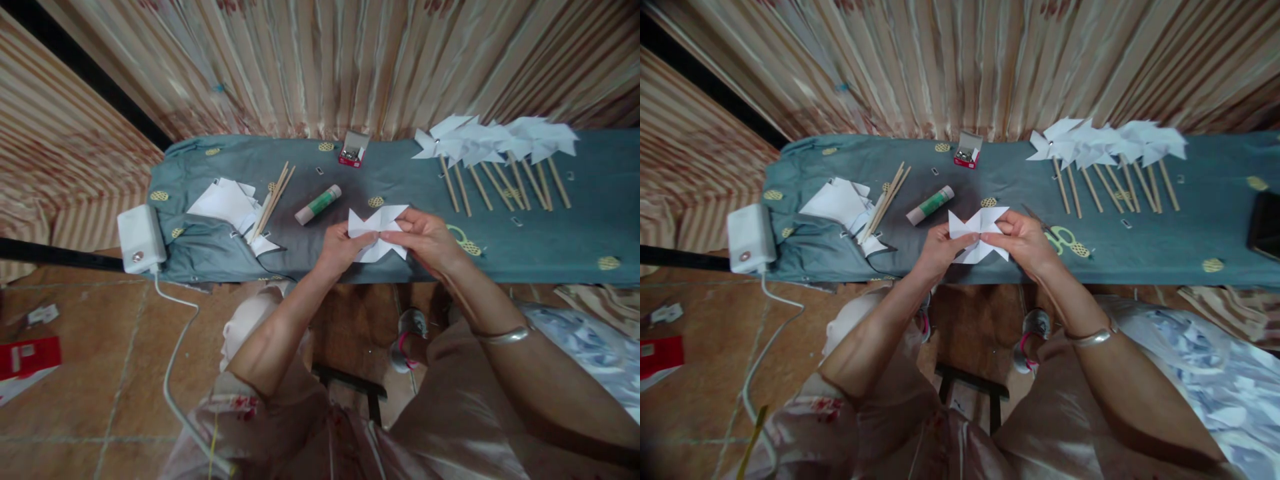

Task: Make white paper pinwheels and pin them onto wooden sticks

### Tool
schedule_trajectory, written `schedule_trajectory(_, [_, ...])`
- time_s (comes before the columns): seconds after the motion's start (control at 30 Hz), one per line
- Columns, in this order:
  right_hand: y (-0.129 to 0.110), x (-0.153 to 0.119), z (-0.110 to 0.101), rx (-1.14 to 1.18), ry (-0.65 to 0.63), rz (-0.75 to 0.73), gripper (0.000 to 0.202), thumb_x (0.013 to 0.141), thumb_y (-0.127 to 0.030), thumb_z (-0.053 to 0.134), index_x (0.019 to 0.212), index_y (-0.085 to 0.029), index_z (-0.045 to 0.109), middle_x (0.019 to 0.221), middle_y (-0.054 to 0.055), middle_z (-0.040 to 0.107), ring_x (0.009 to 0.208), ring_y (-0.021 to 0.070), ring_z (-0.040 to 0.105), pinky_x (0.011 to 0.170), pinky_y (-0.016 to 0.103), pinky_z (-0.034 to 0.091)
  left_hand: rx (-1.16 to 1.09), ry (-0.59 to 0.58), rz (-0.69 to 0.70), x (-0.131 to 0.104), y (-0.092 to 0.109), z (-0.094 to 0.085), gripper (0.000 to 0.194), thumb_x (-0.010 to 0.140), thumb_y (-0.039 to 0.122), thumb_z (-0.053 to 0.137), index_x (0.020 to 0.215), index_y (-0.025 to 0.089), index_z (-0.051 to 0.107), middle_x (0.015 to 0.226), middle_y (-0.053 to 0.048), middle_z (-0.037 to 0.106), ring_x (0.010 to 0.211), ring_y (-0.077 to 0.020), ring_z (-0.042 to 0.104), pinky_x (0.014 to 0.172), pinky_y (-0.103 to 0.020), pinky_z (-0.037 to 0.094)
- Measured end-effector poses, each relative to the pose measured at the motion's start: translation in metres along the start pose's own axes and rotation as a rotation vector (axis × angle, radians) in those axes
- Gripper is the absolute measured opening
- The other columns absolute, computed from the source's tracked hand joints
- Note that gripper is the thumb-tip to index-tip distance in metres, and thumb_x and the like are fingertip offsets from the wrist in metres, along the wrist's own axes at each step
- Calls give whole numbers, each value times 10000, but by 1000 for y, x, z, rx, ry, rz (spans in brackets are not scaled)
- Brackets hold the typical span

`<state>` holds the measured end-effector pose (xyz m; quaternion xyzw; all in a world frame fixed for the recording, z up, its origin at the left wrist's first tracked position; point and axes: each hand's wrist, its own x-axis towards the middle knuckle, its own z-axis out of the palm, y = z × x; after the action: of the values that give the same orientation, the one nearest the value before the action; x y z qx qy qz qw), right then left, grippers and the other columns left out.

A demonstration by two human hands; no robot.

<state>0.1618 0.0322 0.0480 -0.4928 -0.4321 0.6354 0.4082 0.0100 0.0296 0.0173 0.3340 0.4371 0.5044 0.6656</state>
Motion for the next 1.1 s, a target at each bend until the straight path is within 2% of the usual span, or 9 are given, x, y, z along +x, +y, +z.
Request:
schedule_trajectory(0.3, [-6, -6, -5, -27, -6, -8, 482, 563, -321, 876, 990, -198, 688, 857, 40, 777, 743, 215, 736, 747, 367, 603, -15, -17, 24, -1, -1, 9, 326, 491, 318, 853, 694, 128, 684, 623, 23, 627, 561, -88, 512, 558, -226, 389])
schedule_trajectory(0.57, [-4, -8, -3, -20, -2, 32, 492, 550, -308, 885, 988, -199, 689, 881, 53, 779, 785, 232, 740, 776, 389, 608, -4, -10, 29, -4, -4, 7, 316, 513, 317, 853, 669, 119, 662, 602, 34, 593, 549, -78, 482, 563, -228, 386])
schedule_trajectory(0.7, [-4, -9, -1, -34, 6, 33, 443, 533, -299, 890, 916, -208, 686, 847, 32, 778, 773, 231, 740, 767, 379, 609, -1, 0, 1, -7, -5, 6, 285, 555, 299, 841, 703, 118, 676, 635, 24, 610, 574, -94, 510, 575, -236, 401])
schedule_trajectory(0.93, [-9, -15, 6, -73, -20, 55, 376, 549, -288, 883, 867, -239, 688, 842, 27, 771, 761, 219, 729, 734, 360, 608, 40, 1, 35, -13, -8, 4, 227, 645, 289, 805, 742, 115, 696, 656, 11, 625, 607, -108, 539, 608, -241, 430])
schedule_trajectory(1.03, [-12, -17, 9, -44, -37, 79, 363, 551, -246, 874, 867, -223, 697, 839, 25, 774, 729, 191, 723, 703, 301, 592, 110, -66, 102, -27, -1, -1, 280, 694, 346, 776, 842, 119, 707, 749, -20, 660, 679, -129, 579, 659, -250, 467])
schedule_trajectory(1.1, [-14, -19, 10, -25, -39, 72, 358, 578, -209, 854, 903, -210, 703, 853, 30, 777, 717, 171, 719, 697, 268, 578, 195, -92, 211, -43, 9, -10, 341, 737, 364, 746, 988, 139, 700, 926, -62, 689, 815, -163, 619, 743, -269, 497])
